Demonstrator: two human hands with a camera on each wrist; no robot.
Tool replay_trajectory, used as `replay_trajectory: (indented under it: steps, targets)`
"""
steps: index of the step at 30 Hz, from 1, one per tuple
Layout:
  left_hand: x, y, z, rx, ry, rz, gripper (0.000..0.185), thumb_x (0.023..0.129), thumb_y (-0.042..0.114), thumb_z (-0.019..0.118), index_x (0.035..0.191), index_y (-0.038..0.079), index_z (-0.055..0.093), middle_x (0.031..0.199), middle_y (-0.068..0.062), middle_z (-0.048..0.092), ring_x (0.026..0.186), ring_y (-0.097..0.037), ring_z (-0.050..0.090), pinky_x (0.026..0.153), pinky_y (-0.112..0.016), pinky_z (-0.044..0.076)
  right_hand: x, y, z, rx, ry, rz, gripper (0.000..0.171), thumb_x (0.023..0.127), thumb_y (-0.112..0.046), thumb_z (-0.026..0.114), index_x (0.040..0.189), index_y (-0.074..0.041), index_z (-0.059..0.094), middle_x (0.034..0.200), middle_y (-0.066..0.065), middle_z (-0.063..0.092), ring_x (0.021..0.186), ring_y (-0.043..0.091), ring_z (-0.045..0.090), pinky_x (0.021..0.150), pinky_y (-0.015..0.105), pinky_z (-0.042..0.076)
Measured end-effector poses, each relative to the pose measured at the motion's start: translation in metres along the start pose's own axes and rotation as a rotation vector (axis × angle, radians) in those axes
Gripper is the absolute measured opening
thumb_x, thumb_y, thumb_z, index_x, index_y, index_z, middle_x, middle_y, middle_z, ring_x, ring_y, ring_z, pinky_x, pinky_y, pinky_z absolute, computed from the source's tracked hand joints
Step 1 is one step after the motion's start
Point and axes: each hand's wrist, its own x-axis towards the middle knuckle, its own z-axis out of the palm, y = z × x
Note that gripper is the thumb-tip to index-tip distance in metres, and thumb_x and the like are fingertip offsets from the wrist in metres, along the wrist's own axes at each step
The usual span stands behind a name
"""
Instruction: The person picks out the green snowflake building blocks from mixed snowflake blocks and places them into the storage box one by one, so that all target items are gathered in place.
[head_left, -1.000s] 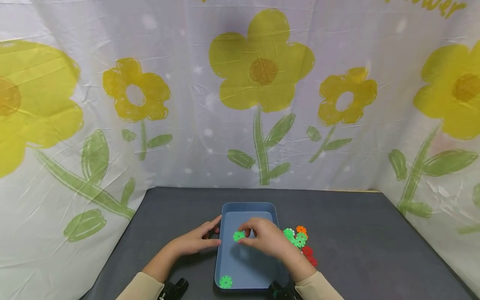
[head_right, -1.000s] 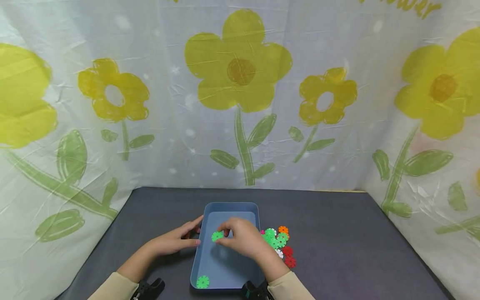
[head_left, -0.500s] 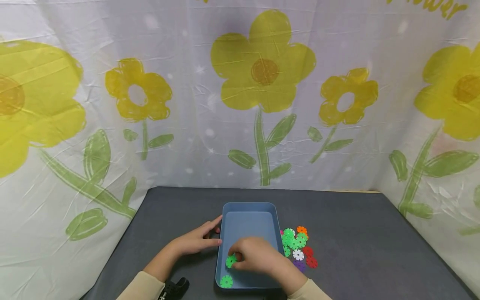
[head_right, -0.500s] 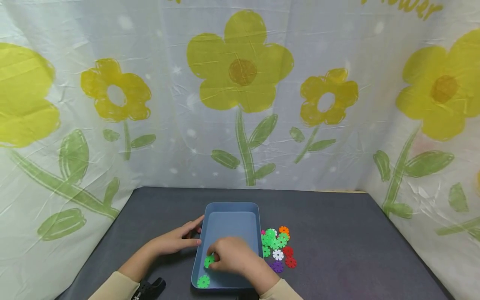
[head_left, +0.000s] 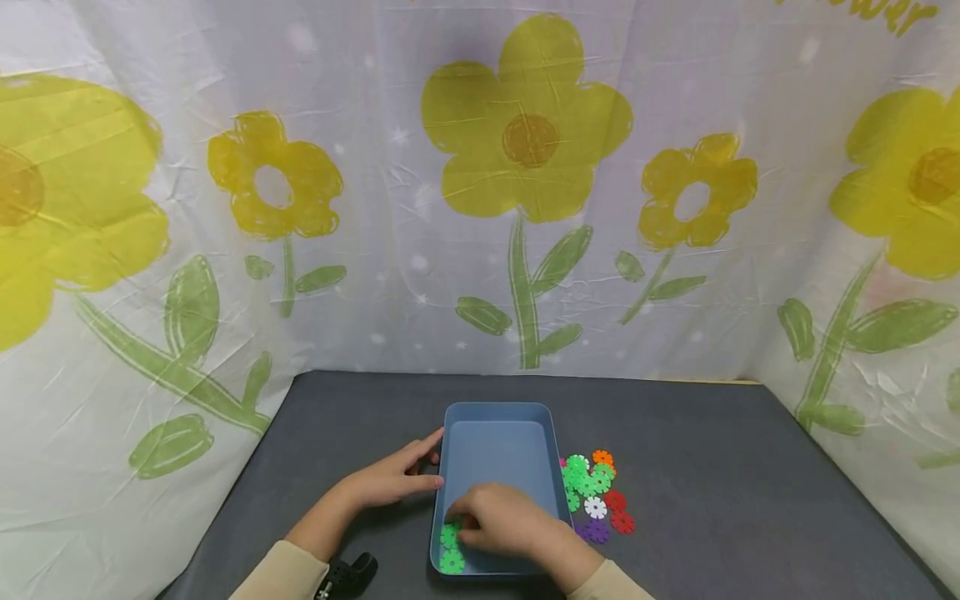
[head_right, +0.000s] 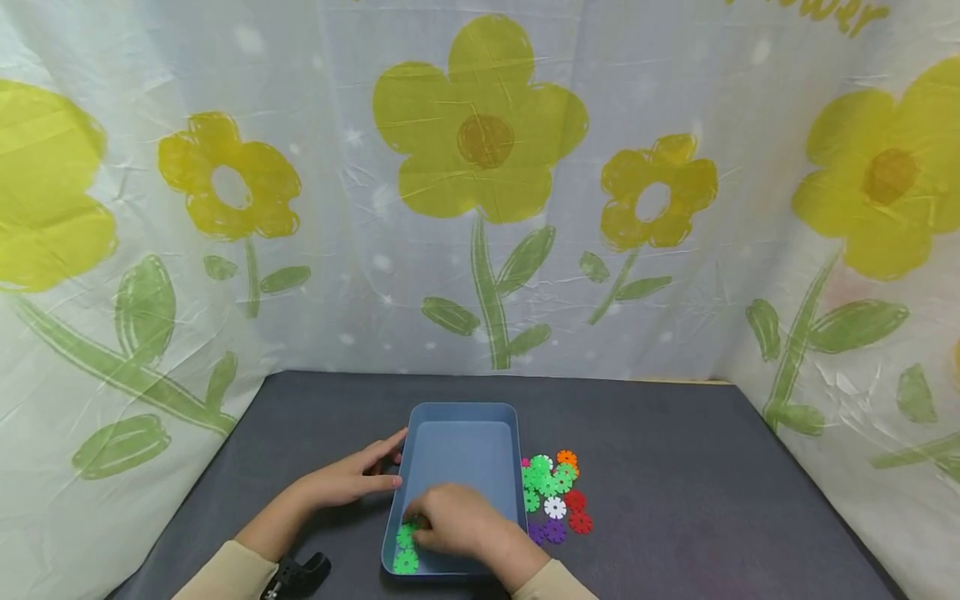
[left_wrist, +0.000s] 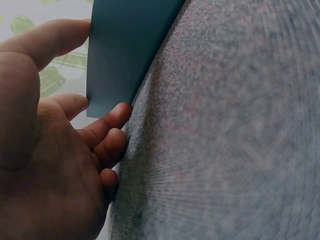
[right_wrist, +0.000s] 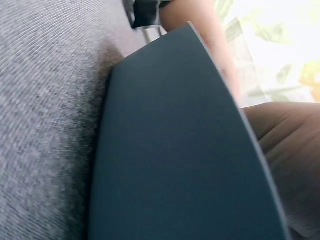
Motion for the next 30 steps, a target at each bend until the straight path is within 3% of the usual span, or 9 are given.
replay_trajectory:
  steps: [4,9,16,30]
  targets:
    - [0.002,0.001,-0.002,-0.001,0.001,0.003,0.082,0.105,0.032,0.062,0.166,0.009,0.012,0.128,-0.011,0.046,0.086,-0.021,0.043,0.075,-0.034,0.038,-0.002,0.002,-0.012,0.127,-0.032,0.011,0.025,0.093,-0.006,0.069,0.117,-0.009,0.077,0.090,-0.013,0.065,0.073,0.000,0.052,0.069,0.018,0.045]
    - [0.001,0.002,-0.002,-0.012,0.004,-0.003,0.082,0.104,0.032,0.063,0.166,0.009,0.013,0.127,-0.010,0.046,0.083,-0.022,0.042,0.074,-0.034,0.038,-0.010,0.005,-0.036,0.283,-0.033,0.081,0.025,0.099,-0.007,0.065,0.123,-0.008,0.074,0.100,-0.007,0.068,0.067,0.003,0.051,0.065,0.022,0.046]
    - [-0.001,0.001,0.001,-0.026,0.007,-0.025,0.083,0.104,0.032,0.063,0.166,0.011,0.013,0.127,-0.010,0.046,0.083,-0.021,0.043,0.073,-0.034,0.038,-0.028,0.025,-0.065,0.298,0.120,0.109,0.022,0.101,-0.016,0.067,0.123,-0.016,0.074,0.097,-0.013,0.064,0.057,0.006,0.047,0.058,0.026,0.044]
    - [-0.001,0.002,0.001,-0.029,-0.007,-0.003,0.083,0.106,0.031,0.061,0.165,0.005,0.009,0.128,-0.013,0.045,0.078,-0.020,0.042,0.070,-0.033,0.039,-0.067,0.082,-0.100,0.437,0.335,0.312,0.023,0.103,-0.017,0.065,0.126,-0.015,0.071,0.101,0.005,0.064,0.077,0.027,0.060,0.058,0.034,0.048]
